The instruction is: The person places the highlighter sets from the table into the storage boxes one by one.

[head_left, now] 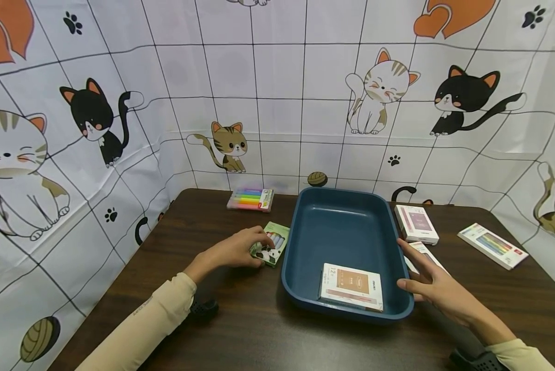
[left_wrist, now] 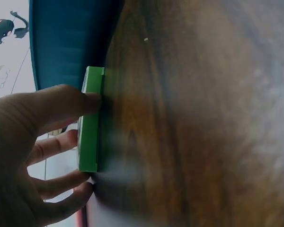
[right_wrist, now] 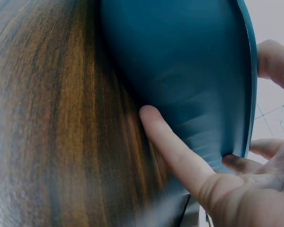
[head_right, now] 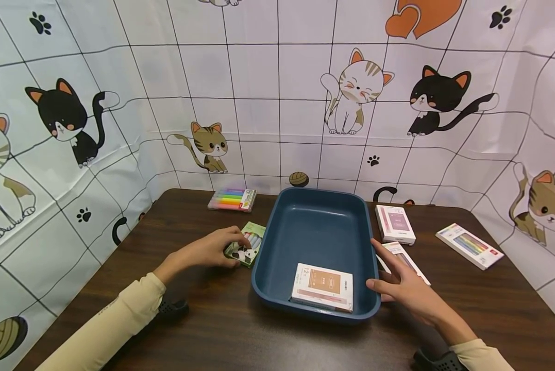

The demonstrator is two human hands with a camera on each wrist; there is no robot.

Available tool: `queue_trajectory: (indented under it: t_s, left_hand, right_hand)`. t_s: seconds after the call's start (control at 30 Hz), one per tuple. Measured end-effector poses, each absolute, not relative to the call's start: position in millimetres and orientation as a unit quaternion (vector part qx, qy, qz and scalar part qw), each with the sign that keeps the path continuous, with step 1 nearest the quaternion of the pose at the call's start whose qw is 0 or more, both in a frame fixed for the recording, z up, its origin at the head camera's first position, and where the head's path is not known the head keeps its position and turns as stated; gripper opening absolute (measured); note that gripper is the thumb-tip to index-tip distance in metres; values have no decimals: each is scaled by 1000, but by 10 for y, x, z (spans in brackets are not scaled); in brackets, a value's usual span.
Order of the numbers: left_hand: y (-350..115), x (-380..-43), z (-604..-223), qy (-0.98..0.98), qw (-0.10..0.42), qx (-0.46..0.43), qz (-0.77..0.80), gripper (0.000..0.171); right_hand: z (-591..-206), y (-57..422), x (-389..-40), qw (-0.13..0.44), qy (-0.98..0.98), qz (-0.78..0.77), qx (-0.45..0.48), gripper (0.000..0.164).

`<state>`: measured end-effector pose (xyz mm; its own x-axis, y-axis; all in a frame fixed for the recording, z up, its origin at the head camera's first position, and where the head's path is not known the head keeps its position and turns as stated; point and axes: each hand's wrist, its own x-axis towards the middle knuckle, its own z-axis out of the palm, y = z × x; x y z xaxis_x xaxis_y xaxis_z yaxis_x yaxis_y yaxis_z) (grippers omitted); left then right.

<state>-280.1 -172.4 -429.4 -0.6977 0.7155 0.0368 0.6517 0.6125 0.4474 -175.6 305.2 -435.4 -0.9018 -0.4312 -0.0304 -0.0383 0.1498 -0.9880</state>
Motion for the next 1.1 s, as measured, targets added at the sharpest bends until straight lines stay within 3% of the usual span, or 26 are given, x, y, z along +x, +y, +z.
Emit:
queue_trajectory:
  t_s: [0.5,1.1]
  left_hand:
    - [-1716,-2799,-4315,906,47,351,231,37]
    - [-1822,-2868,-4226,911,-50,291,287,41]
  right_hand:
    - [-4362,3040,-1760,157,740,-635,-154,89]
    - [-4370,3053,-1758,159,727,-648,-163,87]
